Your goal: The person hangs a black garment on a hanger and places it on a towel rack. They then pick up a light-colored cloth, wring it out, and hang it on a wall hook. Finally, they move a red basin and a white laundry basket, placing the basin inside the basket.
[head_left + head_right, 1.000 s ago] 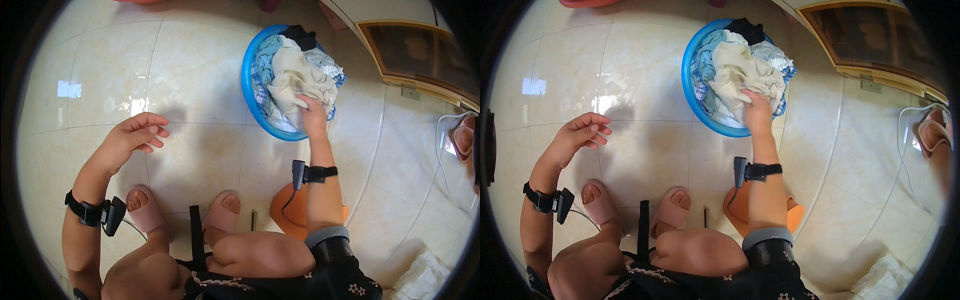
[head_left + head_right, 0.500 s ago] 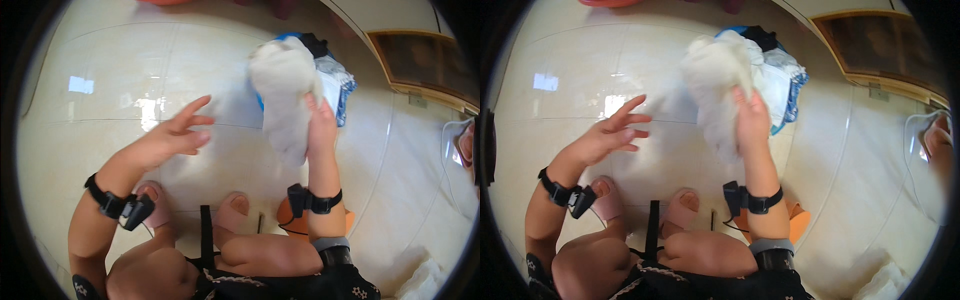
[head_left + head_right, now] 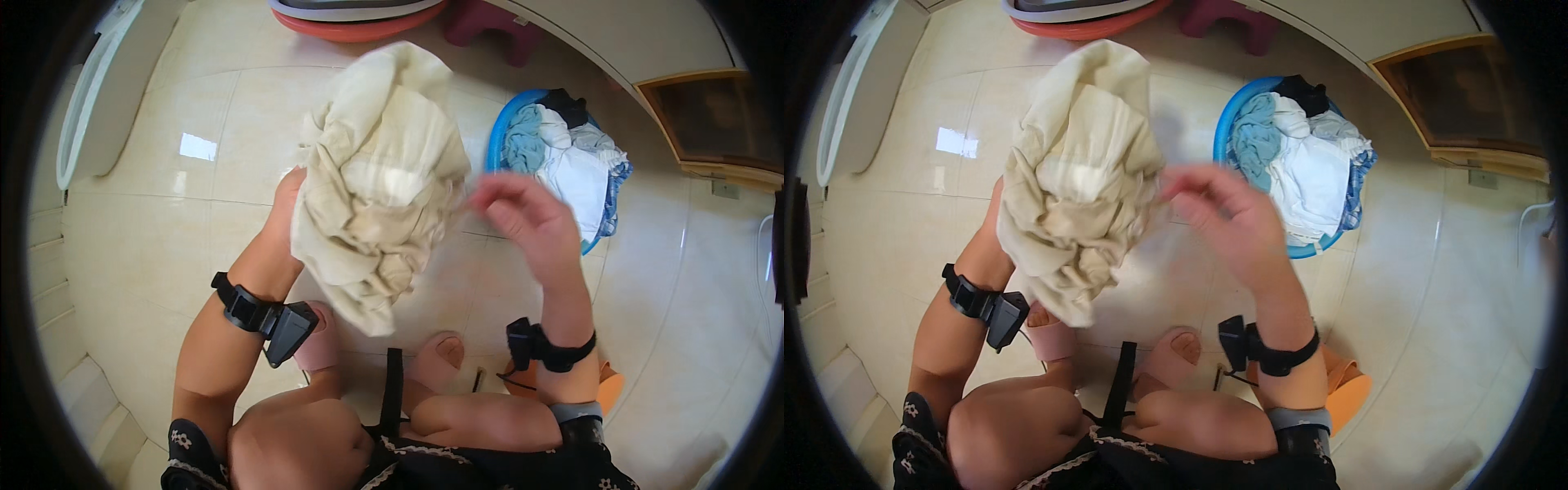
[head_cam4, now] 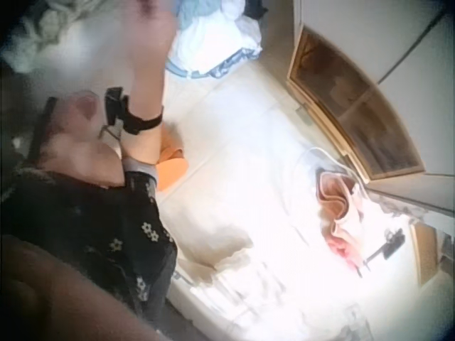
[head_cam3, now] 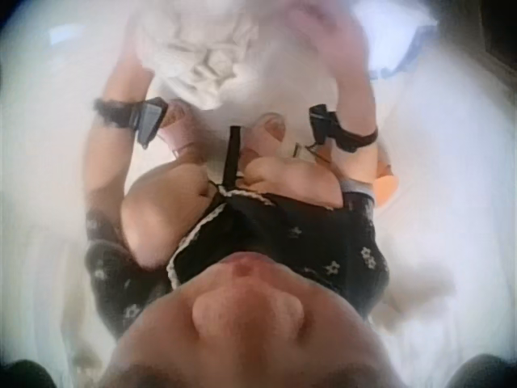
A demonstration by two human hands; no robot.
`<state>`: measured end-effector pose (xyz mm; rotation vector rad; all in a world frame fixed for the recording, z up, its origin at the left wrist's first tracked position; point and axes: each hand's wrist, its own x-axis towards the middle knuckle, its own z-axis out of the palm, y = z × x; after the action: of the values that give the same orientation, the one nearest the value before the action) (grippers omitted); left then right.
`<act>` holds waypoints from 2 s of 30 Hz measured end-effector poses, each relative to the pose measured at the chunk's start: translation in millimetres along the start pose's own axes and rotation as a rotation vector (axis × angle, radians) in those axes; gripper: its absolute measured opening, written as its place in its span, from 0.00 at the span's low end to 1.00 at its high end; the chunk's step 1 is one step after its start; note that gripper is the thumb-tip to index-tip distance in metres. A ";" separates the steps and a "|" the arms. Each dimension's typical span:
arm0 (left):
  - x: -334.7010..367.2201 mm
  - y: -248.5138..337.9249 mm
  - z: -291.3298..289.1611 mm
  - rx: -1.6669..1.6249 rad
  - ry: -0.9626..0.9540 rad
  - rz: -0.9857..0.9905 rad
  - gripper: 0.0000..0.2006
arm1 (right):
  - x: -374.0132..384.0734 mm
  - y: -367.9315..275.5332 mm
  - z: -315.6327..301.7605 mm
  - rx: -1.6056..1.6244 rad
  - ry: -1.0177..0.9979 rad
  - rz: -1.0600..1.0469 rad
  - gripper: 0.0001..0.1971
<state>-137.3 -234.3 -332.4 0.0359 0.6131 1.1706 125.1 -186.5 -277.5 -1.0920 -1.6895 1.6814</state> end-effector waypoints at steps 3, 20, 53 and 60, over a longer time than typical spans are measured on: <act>2.2 -10.2 10.4 -0.036 0.101 -0.018 0.22 | 8.7 7.3 3.5 -0.188 0.249 -0.116 0.30; 11.8 -2.0 12.4 0.044 0.133 0.038 0.22 | 4.6 19.6 33.8 0.090 0.091 -0.099 0.46; -0.3 -25.6 34.6 0.914 -0.163 -0.302 0.15 | -45.1 126.8 -78.3 -1.231 0.370 0.414 0.30; 4.4 -25.2 21.7 0.836 -0.088 -0.291 0.14 | -37.3 102.1 -40.7 -1.299 0.342 0.402 0.33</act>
<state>-104.7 -234.6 -324.6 0.6817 0.9579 0.5669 197.3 -203.5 -366.7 -2.2027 -2.3910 0.2794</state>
